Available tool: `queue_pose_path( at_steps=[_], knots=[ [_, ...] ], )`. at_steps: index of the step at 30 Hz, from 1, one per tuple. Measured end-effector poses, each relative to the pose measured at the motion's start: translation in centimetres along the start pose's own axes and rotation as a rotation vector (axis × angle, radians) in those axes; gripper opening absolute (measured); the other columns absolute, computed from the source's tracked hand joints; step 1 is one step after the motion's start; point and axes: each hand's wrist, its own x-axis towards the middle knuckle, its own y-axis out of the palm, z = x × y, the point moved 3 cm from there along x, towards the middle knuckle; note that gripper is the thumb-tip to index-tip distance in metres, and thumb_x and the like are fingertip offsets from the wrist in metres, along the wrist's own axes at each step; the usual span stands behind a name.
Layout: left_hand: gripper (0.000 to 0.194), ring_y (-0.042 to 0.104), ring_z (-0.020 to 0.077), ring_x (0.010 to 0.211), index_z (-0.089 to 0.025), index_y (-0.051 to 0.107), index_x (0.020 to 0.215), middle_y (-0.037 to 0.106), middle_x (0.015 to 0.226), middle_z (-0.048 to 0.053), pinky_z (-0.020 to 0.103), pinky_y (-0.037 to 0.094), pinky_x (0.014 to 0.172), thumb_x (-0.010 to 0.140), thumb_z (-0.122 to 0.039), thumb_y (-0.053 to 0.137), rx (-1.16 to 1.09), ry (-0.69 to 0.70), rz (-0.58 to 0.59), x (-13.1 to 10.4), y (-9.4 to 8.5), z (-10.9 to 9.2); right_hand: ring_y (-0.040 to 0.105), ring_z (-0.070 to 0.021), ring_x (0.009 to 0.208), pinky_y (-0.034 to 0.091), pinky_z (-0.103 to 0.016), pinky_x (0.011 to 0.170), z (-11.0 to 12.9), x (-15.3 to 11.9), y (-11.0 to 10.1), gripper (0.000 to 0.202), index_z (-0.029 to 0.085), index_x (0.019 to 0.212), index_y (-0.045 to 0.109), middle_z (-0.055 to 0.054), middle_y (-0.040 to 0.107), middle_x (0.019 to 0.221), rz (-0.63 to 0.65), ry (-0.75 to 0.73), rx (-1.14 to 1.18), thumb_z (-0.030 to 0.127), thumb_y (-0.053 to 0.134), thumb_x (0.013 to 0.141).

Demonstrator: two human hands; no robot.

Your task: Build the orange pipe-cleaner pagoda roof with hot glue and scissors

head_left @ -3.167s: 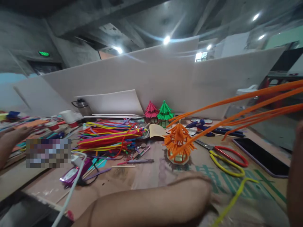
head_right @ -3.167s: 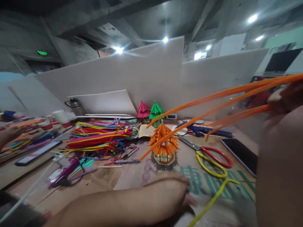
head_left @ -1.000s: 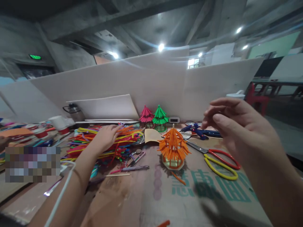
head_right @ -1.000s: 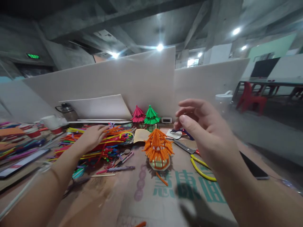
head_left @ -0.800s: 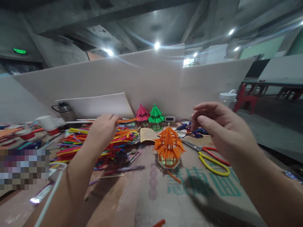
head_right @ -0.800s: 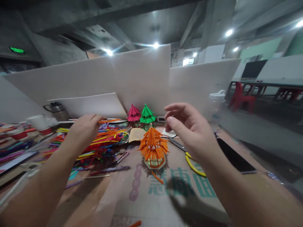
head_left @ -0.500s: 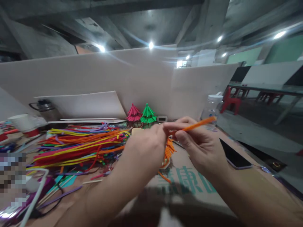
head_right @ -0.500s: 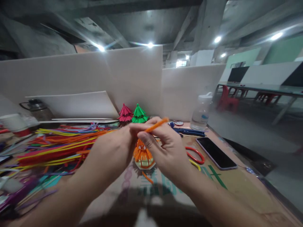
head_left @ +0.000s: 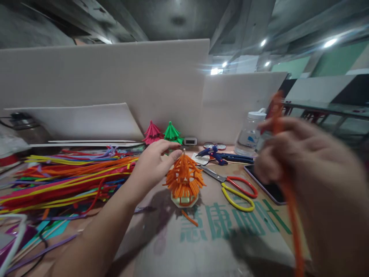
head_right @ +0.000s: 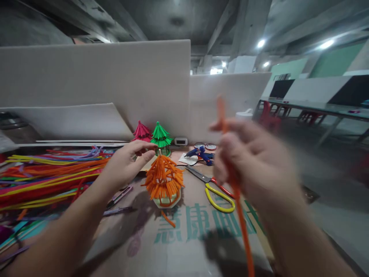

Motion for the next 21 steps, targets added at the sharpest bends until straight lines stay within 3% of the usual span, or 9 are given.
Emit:
queue_pose_path(
  at_steps=[4, 7, 12, 17, 19, 21],
  knots=[
    [0.030, 0.066, 0.0220, 0.099, -0.017, 0.072, 0.099, 0.073, 0.104, 0.008, 0.034, 0.048, 0.092, 0.090, -0.044, 0.060, -0.138, -0.064, 0.023, 0.1, 1.5, 0.5, 0.050, -0.0092, 0.042, 0.036, -0.021, 0.042, -5.0, 0.8, 4.1, 0.026, 0.021, 0.081, 0.052, 0.006, 0.057, 0.051, 0.242, 0.148, -0.049, 0.042, 0.061, 0.092],
    [0.024, 0.067, 0.0214, 0.096, -0.018, 0.072, 0.092, 0.073, 0.101, 0.006, 0.033, 0.048, 0.091, 0.088, -0.040, 0.063, -0.182, -0.080, 0.037, 0.3, 1.9, 0.4, 0.052, -0.0095, 0.048, 0.039, -0.021, 0.048, -7.5, 0.8, 5.2, 0.030, 0.020, 0.075, 0.050, 0.005, 0.056, 0.054, 0.300, 0.168, -0.156, 0.042, 0.057, 0.094],
    [0.023, 0.068, 0.0203, 0.091, -0.017, 0.071, 0.088, 0.074, 0.097, 0.006, 0.031, 0.050, 0.087, 0.088, -0.037, 0.060, -0.245, -0.097, 0.118, 1.5, 2.0, 0.7, 0.050, -0.0097, 0.048, 0.037, -0.021, 0.048, -7.0, 0.7, 5.0, 0.028, 0.020, 0.072, 0.055, 0.004, 0.056, 0.054, 0.290, 0.166, -0.146, 0.039, 0.057, 0.093],
    [0.029, 0.068, 0.0207, 0.091, -0.017, 0.073, 0.091, 0.075, 0.097, 0.006, 0.030, 0.051, 0.085, 0.089, -0.043, 0.060, -0.271, -0.124, 0.157, 1.9, 2.2, 1.7, 0.027, -0.0082, 0.029, 0.028, -0.021, 0.035, -5.2, 2.0, 3.9, 0.031, 0.023, 0.071, 0.050, 0.009, 0.041, 0.037, 0.209, 0.351, 0.286, 0.047, 0.054, 0.090],
    [0.029, 0.068, 0.0206, 0.092, -0.017, 0.073, 0.091, 0.075, 0.098, 0.006, 0.030, 0.051, 0.086, 0.089, -0.043, 0.060, -0.281, -0.115, 0.151, 1.7, 2.2, 1.8, 0.031, -0.0090, 0.031, 0.028, -0.022, 0.036, -6.2, 2.3, 4.1, 0.032, 0.023, 0.072, 0.049, 0.009, 0.042, 0.038, 0.211, 0.375, 0.278, 0.049, 0.054, 0.090],
    [0.028, 0.068, 0.0200, 0.092, -0.017, 0.073, 0.090, 0.075, 0.098, 0.005, 0.029, 0.050, 0.085, 0.090, -0.043, 0.060, -0.297, -0.099, 0.138, 1.6, 2.2, 1.7, 0.043, -0.0109, 0.040, 0.031, -0.022, 0.042, -8.1, 2.4, 4.3, 0.033, 0.022, 0.071, 0.048, 0.006, 0.048, 0.046, 0.178, 0.302, 0.084, 0.048, 0.055, 0.090]
  ],
)
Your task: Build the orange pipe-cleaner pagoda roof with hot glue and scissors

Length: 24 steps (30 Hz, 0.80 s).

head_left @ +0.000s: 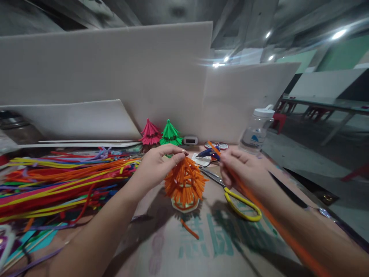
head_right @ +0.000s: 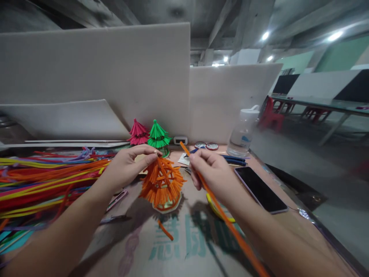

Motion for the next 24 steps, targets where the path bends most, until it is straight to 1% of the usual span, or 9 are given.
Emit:
queue_pose_path(
  at_steps=[2, 4, 8, 11, 14, 16, 18, 20, 24],
  knots=[
    [0.027, 0.067, 0.0193, 0.092, -0.017, 0.073, 0.090, 0.075, 0.097, 0.005, 0.028, 0.050, 0.084, 0.091, -0.041, 0.060, -0.005, 0.020, -0.006, -0.1, 0.0, -0.2, 0.049, -0.0126, 0.052, 0.034, -0.024, 0.051, -2.1, 0.7, 0.2, 0.032, 0.021, 0.068, 0.050, 0.003, 0.052, 0.055, -0.025, -0.075, -0.360, 0.043, 0.055, 0.090],
    [0.026, 0.067, 0.0186, 0.092, -0.017, 0.073, 0.089, 0.074, 0.097, 0.005, 0.027, 0.049, 0.085, 0.091, -0.039, 0.060, -0.001, 0.038, -0.014, -0.1, 0.0, -0.3, 0.052, -0.0145, 0.058, 0.033, -0.025, 0.055, -4.2, 1.2, 0.2, 0.032, 0.020, 0.067, 0.054, 0.001, 0.057, 0.061, 0.028, -0.070, -0.684, 0.040, 0.051, 0.092],
    [0.024, 0.066, 0.0186, 0.091, -0.017, 0.073, 0.088, 0.074, 0.096, 0.005, 0.028, 0.049, 0.086, 0.091, -0.037, 0.060, 0.003, 0.052, -0.016, -0.1, -0.3, -0.3, 0.061, -0.0188, 0.068, 0.033, -0.027, 0.059, -6.2, 2.3, -1.6, 0.033, 0.020, 0.077, 0.066, -0.004, 0.070, 0.075, 0.142, -0.008, -1.010, 0.042, 0.049, 0.095],
    [0.026, 0.066, 0.0189, 0.091, -0.018, 0.073, 0.089, 0.074, 0.096, 0.005, 0.028, 0.049, 0.085, 0.091, -0.040, 0.059, 0.003, 0.039, -0.024, 0.0, -0.9, 0.1, 0.063, -0.0207, 0.072, 0.036, -0.028, 0.061, -6.7, 3.5, -4.5, 0.031, 0.021, 0.085, 0.069, -0.006, 0.072, 0.082, 0.048, 0.010, -1.062, 0.045, 0.050, 0.094],
    [0.026, 0.066, 0.0191, 0.091, -0.020, 0.073, 0.091, 0.074, 0.096, 0.005, 0.028, 0.050, 0.086, 0.091, -0.043, 0.060, 0.017, 0.016, -0.033, 0.0, -1.4, 0.5, 0.064, -0.0224, 0.077, 0.041, -0.030, 0.067, -7.9, 4.9, -7.3, 0.023, 0.018, 0.094, 0.068, -0.008, 0.072, 0.087, -0.089, 0.043, -1.080, 0.038, 0.056, 0.090],
    [0.026, 0.066, 0.0192, 0.091, -0.020, 0.073, 0.090, 0.074, 0.096, 0.004, 0.028, 0.050, 0.085, 0.090, -0.044, 0.061, 0.023, 0.006, -0.035, 0.0, -1.5, 0.7, 0.065, -0.0255, 0.090, 0.044, -0.032, 0.076, -9.1, 5.9, -8.3, 0.027, 0.014, 0.107, 0.066, -0.013, 0.072, 0.101, -0.126, 0.054, -1.083, 0.032, 0.060, 0.088],
    [0.027, 0.066, 0.0192, 0.091, -0.020, 0.073, 0.090, 0.074, 0.096, 0.005, 0.028, 0.050, 0.084, 0.090, -0.044, 0.061, 0.012, 0.003, -0.024, 0.0, -1.5, 0.7, 0.063, -0.0285, 0.106, 0.044, -0.034, 0.088, -10.2, 6.8, -8.6, 0.038, 0.011, 0.119, 0.063, -0.018, 0.068, 0.118, -0.120, 0.052, -1.069, 0.029, 0.065, 0.085],
    [0.027, 0.066, 0.0190, 0.091, -0.019, 0.072, 0.089, 0.074, 0.096, 0.005, 0.027, 0.050, 0.083, 0.091, -0.043, 0.060, -0.008, 0.009, -0.014, 0.0, -1.3, 0.5, 0.061, -0.0298, 0.112, 0.044, -0.035, 0.092, -11.1, 7.7, -8.3, 0.046, 0.011, 0.125, 0.060, -0.019, 0.065, 0.127, -0.090, 0.054, -1.038, 0.030, 0.068, 0.084],
    [0.026, 0.066, 0.0184, 0.090, -0.018, 0.072, 0.088, 0.074, 0.096, 0.005, 0.028, 0.050, 0.083, 0.091, -0.041, 0.060, -0.037, 0.006, -0.015, 0.0, -1.0, 0.5, 0.067, -0.0290, 0.100, 0.048, -0.032, 0.082, -12.6, 9.4, -7.2, 0.043, 0.011, 0.117, 0.065, -0.017, 0.072, 0.114, -0.051, 0.090, -0.968, 0.037, 0.068, 0.084]
  ],
)
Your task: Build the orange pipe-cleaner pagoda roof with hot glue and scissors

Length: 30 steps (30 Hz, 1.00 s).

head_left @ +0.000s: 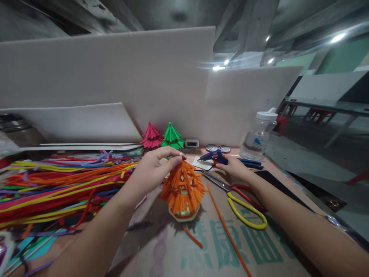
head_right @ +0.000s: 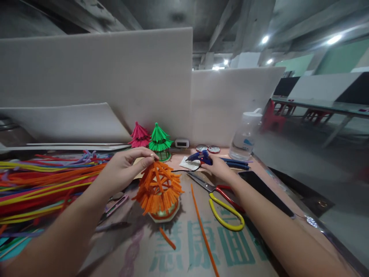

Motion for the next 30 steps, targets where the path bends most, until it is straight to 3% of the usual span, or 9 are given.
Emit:
queue_pose_path(
  at_steps=[6, 10, 13, 17, 22, 26, 30],
  knots=[
    [0.028, 0.066, 0.0191, 0.092, -0.018, 0.072, 0.089, 0.073, 0.097, 0.005, 0.027, 0.049, 0.082, 0.091, -0.042, 0.060, -0.026, -0.022, 0.005, -0.1, 0.1, 0.1, 0.069, -0.0293, 0.092, 0.048, -0.032, 0.075, 0.1, 0.7, 0.9, 0.030, 0.010, 0.105, 0.067, -0.018, 0.074, 0.102, -0.075, 0.055, 0.096, 0.026, 0.067, 0.080],
    [0.027, 0.067, 0.0195, 0.090, -0.017, 0.073, 0.089, 0.074, 0.097, 0.006, 0.028, 0.050, 0.080, 0.090, -0.041, 0.061, -0.034, -0.036, -0.016, -0.1, -0.2, 0.1, 0.070, -0.0290, 0.079, 0.051, -0.034, 0.067, 0.1, -0.6, -0.3, 0.020, 0.012, 0.088, 0.068, -0.015, 0.075, 0.083, -0.092, 0.107, 0.246, 0.031, 0.066, 0.080],
    [0.027, 0.067, 0.0193, 0.088, -0.018, 0.073, 0.089, 0.074, 0.095, 0.005, 0.027, 0.051, 0.078, 0.089, -0.042, 0.062, -0.014, -0.047, -0.037, -0.1, -0.3, 0.1, 0.072, -0.0255, 0.066, 0.056, -0.034, 0.061, 1.0, -2.6, -1.5, 0.026, 0.014, 0.083, 0.067, -0.012, 0.074, 0.071, -0.060, 0.118, 0.407, 0.039, 0.063, 0.083],
    [0.027, 0.067, 0.0195, 0.086, -0.017, 0.073, 0.088, 0.074, 0.093, 0.005, 0.027, 0.052, 0.076, 0.089, -0.042, 0.062, 0.010, -0.050, -0.050, -0.1, -0.3, 0.0, 0.072, -0.0224, 0.065, 0.061, -0.035, 0.063, 3.0, -4.8, -2.4, 0.030, 0.014, 0.090, 0.066, -0.013, 0.076, 0.084, -0.049, 0.066, 0.657, 0.043, 0.066, 0.081],
    [0.026, 0.067, 0.0193, 0.086, -0.017, 0.072, 0.087, 0.074, 0.093, 0.005, 0.028, 0.051, 0.078, 0.089, -0.040, 0.062, 0.016, -0.055, -0.033, -0.2, -0.2, -0.1, 0.073, -0.0214, 0.076, 0.062, -0.035, 0.076, 3.5, -4.3, -2.0, 0.024, 0.016, 0.093, 0.065, -0.014, 0.075, 0.103, -0.117, 0.120, 0.796, 0.028, 0.072, 0.074],
    [0.024, 0.067, 0.0202, 0.087, -0.017, 0.072, 0.087, 0.074, 0.093, 0.006, 0.030, 0.050, 0.083, 0.089, -0.039, 0.062, 0.022, -0.046, -0.031, -0.2, -0.2, -0.1, 0.069, -0.0176, 0.068, 0.058, -0.032, 0.070, 4.3, -5.0, -2.4, 0.025, 0.015, 0.095, 0.065, -0.012, 0.075, 0.097, -0.165, 0.072, 0.785, 0.034, 0.071, 0.078],
    [0.022, 0.066, 0.0195, 0.089, -0.017, 0.072, 0.087, 0.074, 0.094, 0.005, 0.029, 0.049, 0.083, 0.089, -0.036, 0.062, 0.008, -0.026, -0.052, 0.0, -0.3, 0.2, 0.063, -0.0180, 0.063, 0.053, -0.031, 0.062, 6.5, -8.4, -3.6, 0.034, 0.018, 0.091, 0.068, -0.006, 0.070, 0.078, -0.181, -0.096, 0.706, 0.051, 0.069, 0.082]
  ],
)
